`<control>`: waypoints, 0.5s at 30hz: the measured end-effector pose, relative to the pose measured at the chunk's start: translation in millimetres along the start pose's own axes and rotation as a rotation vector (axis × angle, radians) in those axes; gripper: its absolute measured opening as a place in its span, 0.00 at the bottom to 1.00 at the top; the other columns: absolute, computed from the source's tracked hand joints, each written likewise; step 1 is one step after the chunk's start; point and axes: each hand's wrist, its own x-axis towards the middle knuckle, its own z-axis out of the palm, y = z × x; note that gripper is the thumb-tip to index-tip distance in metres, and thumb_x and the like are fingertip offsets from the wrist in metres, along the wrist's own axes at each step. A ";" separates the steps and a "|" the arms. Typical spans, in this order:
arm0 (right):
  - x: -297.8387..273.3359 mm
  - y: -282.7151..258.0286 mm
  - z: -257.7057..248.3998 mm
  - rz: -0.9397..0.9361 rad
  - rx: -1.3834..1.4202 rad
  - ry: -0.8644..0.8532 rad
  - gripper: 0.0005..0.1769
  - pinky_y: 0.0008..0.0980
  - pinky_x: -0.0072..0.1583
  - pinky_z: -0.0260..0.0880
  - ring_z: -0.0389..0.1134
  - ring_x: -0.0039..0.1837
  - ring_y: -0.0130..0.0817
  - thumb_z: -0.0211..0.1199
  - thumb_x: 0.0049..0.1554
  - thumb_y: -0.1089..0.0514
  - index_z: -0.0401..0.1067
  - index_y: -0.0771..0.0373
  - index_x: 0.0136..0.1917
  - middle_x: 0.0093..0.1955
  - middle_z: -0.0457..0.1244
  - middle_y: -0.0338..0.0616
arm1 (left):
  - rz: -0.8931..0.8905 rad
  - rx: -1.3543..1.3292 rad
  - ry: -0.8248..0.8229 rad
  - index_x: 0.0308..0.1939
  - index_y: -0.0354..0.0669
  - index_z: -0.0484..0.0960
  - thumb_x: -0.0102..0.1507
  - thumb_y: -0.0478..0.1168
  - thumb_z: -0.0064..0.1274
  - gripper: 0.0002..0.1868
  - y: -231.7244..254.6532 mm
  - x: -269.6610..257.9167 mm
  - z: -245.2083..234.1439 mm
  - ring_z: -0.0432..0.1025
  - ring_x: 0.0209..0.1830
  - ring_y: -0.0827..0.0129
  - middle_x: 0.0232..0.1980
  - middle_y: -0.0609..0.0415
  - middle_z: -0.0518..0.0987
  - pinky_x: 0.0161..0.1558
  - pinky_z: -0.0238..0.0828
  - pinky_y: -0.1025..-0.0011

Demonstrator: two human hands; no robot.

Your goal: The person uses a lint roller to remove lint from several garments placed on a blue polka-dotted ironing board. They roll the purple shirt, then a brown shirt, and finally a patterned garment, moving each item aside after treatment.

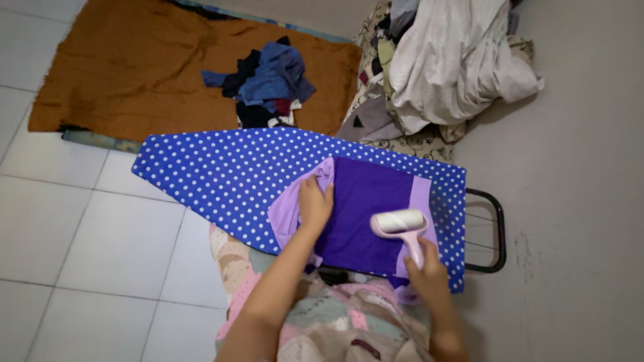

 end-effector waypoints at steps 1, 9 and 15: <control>-0.8 -1.0 -1.9 -0.105 -0.035 0.056 0.32 0.47 0.56 0.72 0.73 0.55 0.56 0.65 0.54 0.52 0.65 0.58 0.70 0.55 0.69 0.61 | -0.070 0.072 -0.052 0.50 0.32 0.80 0.61 0.50 0.59 0.24 -2.0 10.9 8.3 0.69 0.54 0.40 0.51 0.35 0.76 0.55 0.66 0.50; -15.7 13.8 -23.6 -0.162 -0.111 0.132 0.28 0.50 0.57 0.70 0.70 0.59 0.60 0.64 0.56 0.52 0.66 0.61 0.67 0.61 0.68 0.61 | -0.283 -0.012 -0.025 0.51 0.51 0.88 0.68 0.51 0.51 0.15 1.4 88.5 23.4 0.73 0.55 0.47 0.53 0.47 0.81 0.60 0.67 0.51; -15.9 8.2 -26.2 -0.311 0.318 -0.194 0.35 0.45 0.51 0.72 0.69 0.54 0.59 0.59 0.55 0.59 0.57 0.64 0.74 0.60 0.63 0.61 | 0.100 0.243 -0.249 0.62 0.52 0.80 0.67 0.44 0.49 0.19 11.1 35.5 -19.0 0.65 0.66 0.46 0.64 0.48 0.75 0.67 0.60 0.45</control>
